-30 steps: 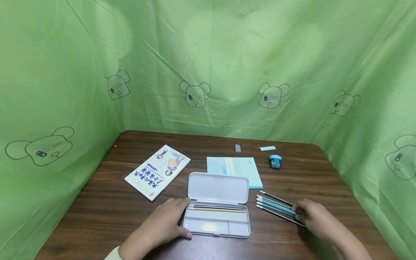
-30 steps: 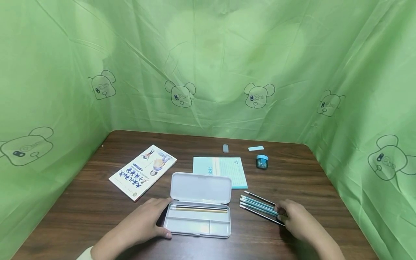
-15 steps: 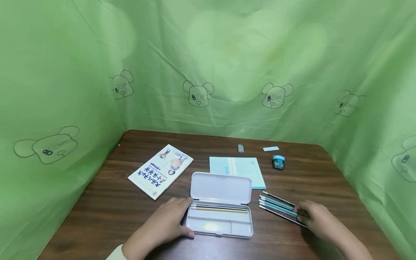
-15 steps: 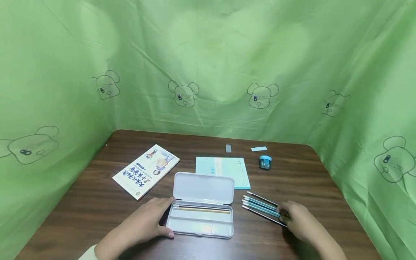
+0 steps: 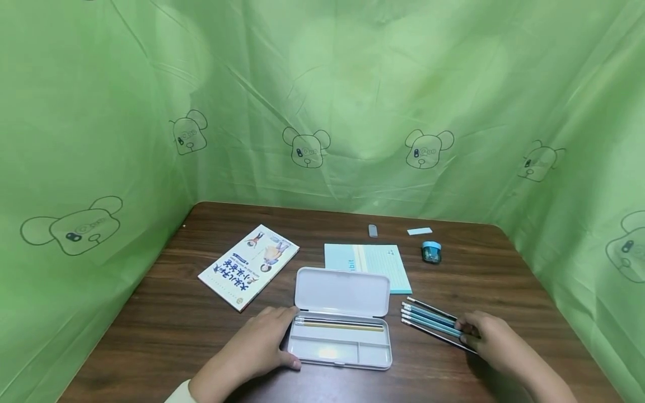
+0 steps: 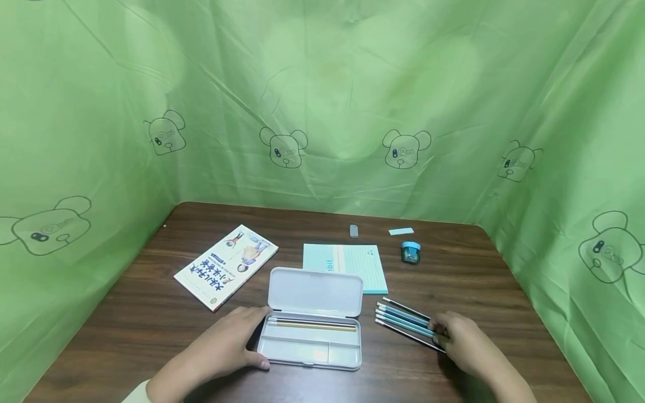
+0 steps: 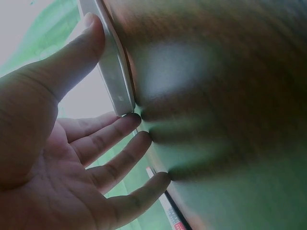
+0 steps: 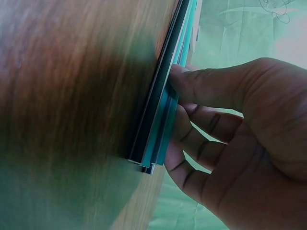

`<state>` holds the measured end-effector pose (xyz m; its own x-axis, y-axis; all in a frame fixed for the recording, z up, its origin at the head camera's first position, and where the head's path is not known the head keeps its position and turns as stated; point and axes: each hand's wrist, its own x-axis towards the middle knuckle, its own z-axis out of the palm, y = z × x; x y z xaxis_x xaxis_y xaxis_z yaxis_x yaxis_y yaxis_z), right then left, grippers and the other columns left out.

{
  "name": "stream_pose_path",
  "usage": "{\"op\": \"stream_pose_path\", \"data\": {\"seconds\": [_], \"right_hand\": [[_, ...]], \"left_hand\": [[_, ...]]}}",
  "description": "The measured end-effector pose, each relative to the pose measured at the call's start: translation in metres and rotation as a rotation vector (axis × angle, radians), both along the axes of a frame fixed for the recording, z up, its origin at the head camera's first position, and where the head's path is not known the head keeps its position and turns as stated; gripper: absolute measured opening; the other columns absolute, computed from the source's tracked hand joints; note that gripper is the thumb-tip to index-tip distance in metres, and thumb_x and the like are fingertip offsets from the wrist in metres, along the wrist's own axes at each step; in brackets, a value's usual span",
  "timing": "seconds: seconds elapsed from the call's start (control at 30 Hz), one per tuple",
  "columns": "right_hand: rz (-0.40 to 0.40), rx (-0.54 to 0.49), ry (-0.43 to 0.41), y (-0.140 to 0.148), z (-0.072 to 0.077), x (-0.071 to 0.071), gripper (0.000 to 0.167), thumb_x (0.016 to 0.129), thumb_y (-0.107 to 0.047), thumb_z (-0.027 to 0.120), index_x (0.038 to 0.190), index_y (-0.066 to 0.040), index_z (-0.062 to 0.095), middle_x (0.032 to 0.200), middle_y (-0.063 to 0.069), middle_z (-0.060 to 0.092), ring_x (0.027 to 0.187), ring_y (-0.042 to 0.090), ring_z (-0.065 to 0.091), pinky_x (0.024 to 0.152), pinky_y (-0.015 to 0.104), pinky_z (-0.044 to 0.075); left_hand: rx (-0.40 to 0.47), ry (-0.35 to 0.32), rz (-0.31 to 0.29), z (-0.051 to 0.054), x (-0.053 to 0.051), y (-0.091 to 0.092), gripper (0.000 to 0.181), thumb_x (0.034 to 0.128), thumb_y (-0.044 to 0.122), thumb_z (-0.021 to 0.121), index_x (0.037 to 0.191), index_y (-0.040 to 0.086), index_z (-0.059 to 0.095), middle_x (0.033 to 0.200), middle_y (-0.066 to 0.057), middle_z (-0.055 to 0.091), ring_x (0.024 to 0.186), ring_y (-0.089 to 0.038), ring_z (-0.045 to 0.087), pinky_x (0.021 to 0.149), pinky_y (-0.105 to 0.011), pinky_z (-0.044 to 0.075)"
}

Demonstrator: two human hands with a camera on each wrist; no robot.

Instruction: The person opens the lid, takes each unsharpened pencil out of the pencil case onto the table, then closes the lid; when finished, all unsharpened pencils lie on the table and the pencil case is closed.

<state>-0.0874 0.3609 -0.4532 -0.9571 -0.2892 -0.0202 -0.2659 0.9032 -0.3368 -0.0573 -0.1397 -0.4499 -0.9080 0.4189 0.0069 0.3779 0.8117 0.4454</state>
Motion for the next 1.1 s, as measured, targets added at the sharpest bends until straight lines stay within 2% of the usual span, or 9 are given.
{"op": "stream_pose_path", "data": {"seconds": [0.3,0.77,0.87,0.9,1.03,1.1], "right_hand": [[0.008,-0.005,-0.01,0.003,-0.001,0.001,0.02,0.093,-0.003,0.086,0.099,-0.018,0.074,0.088,-0.012,0.066,0.081,-0.004,0.056,0.067,0.029,0.053],[0.008,-0.002,0.044,-0.004,0.002,0.005,0.023,0.09,-0.004,0.088,0.101,-0.02,0.076,0.094,-0.013,0.071,0.087,-0.002,0.062,0.073,0.031,0.058],[0.033,-0.019,0.073,-0.018,0.007,0.006,0.023,0.091,-0.005,0.089,0.1,-0.022,0.076,0.098,-0.014,0.071,0.09,0.002,0.066,0.076,0.032,0.06],[0.058,-0.034,0.106,-0.025,0.008,0.006,0.024,0.09,-0.006,0.089,0.1,-0.023,0.076,0.098,-0.014,0.072,0.091,0.002,0.066,0.076,0.032,0.061],[0.163,-0.097,0.191,-0.068,0.017,0.006,0.022,0.091,-0.008,0.09,0.102,-0.023,0.078,0.103,-0.015,0.073,0.096,0.004,0.069,0.081,0.035,0.064],[0.215,-0.121,0.193,-0.094,0.023,0.008,0.021,0.093,-0.009,0.089,0.106,-0.023,0.079,0.107,-0.014,0.076,0.1,0.005,0.07,0.087,0.037,0.065]], "left_hand": [[-0.002,-0.002,-0.007,-0.002,0.0,0.0,0.103,0.069,0.045,0.104,0.151,0.002,0.062,0.143,-0.017,0.074,0.13,-0.038,0.068,0.105,-0.065,0.059],[-0.007,-0.002,-0.011,-0.003,0.001,0.001,0.104,0.069,0.046,0.104,0.152,0.001,0.062,0.143,-0.017,0.074,0.131,-0.038,0.068,0.106,-0.064,0.059],[-0.003,0.001,-0.01,-0.002,0.001,0.001,0.103,0.0688,0.045,0.104,0.152,0.001,0.062,0.143,-0.017,0.074,0.13,-0.038,0.068,0.105,-0.064,0.059],[0.0,0.004,-0.01,-0.002,0.001,0.0,0.103,0.0685,0.045,0.105,0.152,0.002,0.062,0.143,-0.016,0.074,0.129,-0.037,0.068,0.105,-0.064,0.059],[0.015,0.007,-0.008,-0.001,0.001,-0.001,0.103,0.0676,0.043,0.105,0.152,0.003,0.062,0.143,-0.016,0.074,0.128,-0.037,0.068,0.105,-0.064,0.058],[0.016,0.006,-0.006,-0.001,0.0,-0.001,0.103,0.0673,0.043,0.105,0.152,0.002,0.062,0.143,-0.016,0.074,0.129,-0.037,0.068,0.106,-0.064,0.058]]}}
